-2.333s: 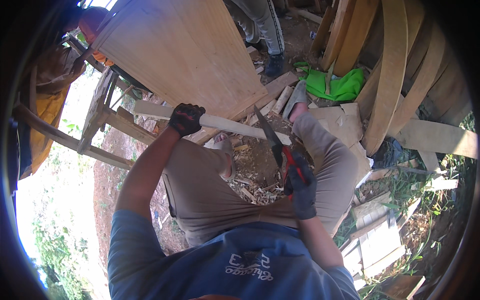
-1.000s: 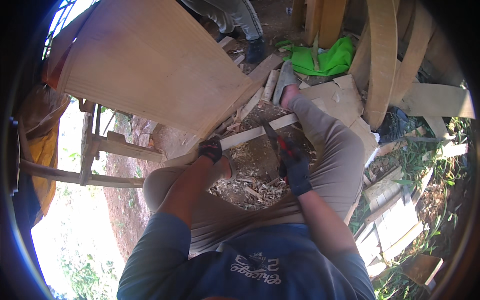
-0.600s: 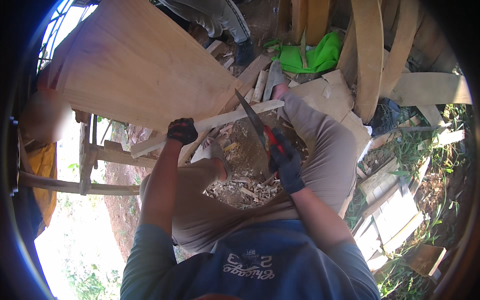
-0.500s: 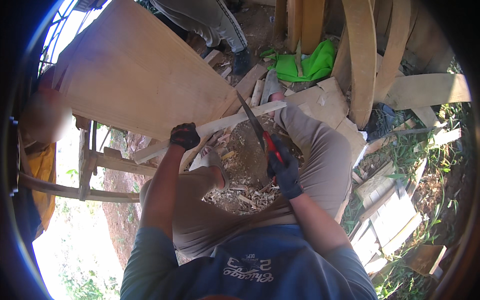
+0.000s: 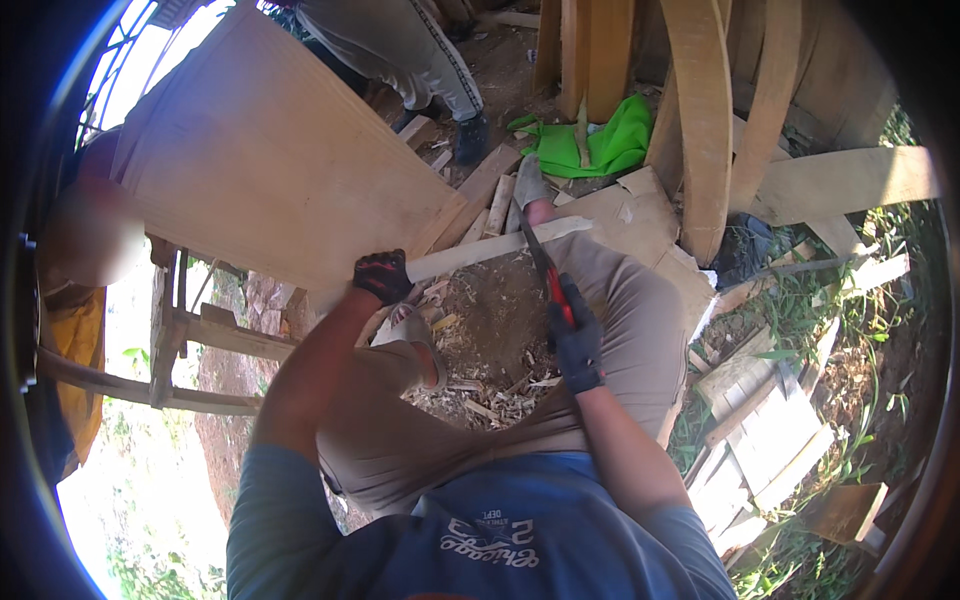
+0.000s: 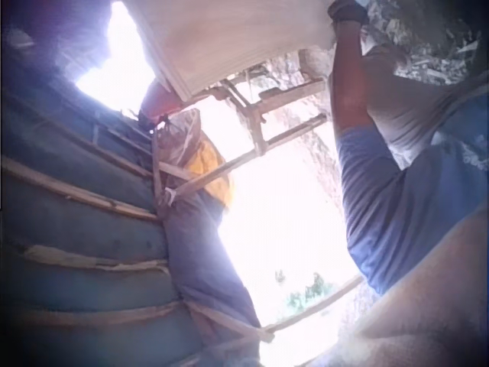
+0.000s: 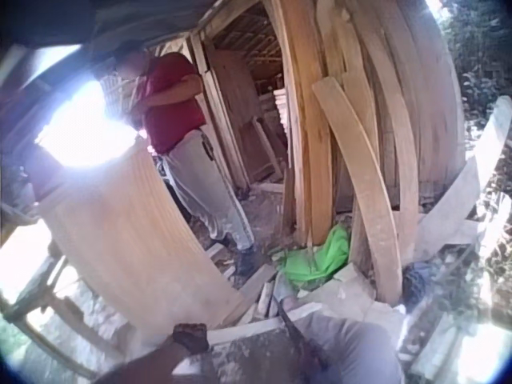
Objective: The person saws a thin strip of wood using a hand saw while holding it steady with one hand.
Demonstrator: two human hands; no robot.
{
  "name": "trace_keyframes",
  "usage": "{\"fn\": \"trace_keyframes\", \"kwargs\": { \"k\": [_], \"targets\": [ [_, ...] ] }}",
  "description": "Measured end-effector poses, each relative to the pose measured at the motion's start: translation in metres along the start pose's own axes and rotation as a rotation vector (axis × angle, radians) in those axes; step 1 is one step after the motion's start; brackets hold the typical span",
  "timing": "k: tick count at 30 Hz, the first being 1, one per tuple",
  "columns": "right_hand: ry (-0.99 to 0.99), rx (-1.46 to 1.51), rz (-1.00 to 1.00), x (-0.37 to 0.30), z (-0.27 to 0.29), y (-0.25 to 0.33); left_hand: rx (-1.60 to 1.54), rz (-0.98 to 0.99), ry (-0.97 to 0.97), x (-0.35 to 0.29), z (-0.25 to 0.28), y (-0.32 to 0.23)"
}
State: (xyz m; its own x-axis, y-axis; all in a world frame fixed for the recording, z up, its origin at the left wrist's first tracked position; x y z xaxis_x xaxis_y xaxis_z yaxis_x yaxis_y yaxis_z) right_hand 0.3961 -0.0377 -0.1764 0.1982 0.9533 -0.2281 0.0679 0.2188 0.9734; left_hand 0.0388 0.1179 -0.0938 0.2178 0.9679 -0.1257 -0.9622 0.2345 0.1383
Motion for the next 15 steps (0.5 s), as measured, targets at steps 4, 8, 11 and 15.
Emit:
{"fn": "trace_keyframes", "kwargs": {
  "k": [4,8,11,15],
  "targets": [
    [0.061,0.05,0.073,0.0,-0.009,0.003,-0.02,-0.033,0.014,-0.022,0.03,0.034],
    [0.131,0.274,-0.007,-0.011,-0.016,0.021,-0.063,-0.04,0.08,-0.034,0.031,0.043],
    [0.187,0.332,-0.03,-0.025,-0.023,0.052,-0.041,-0.1,-0.051,-0.023,0.031,0.035],
    [0.252,0.277,-0.026,-0.003,-0.044,0.072,-0.093,-0.073,-0.002,-0.021,0.023,0.026]
  ]
}}
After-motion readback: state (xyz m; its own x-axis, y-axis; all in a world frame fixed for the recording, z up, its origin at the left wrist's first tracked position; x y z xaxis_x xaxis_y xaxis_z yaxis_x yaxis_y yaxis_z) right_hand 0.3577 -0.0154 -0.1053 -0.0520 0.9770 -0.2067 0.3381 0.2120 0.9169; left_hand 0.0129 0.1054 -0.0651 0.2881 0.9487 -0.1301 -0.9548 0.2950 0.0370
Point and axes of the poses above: each hand's wrist, its own x-axis towards the middle knuckle, its own z-axis out of the back of the hand, y = z × x, the point moved 9 cm from there along x, towards the middle knuckle, and after that the axes turned 10 degrees about -x, right-handed, at the moved point
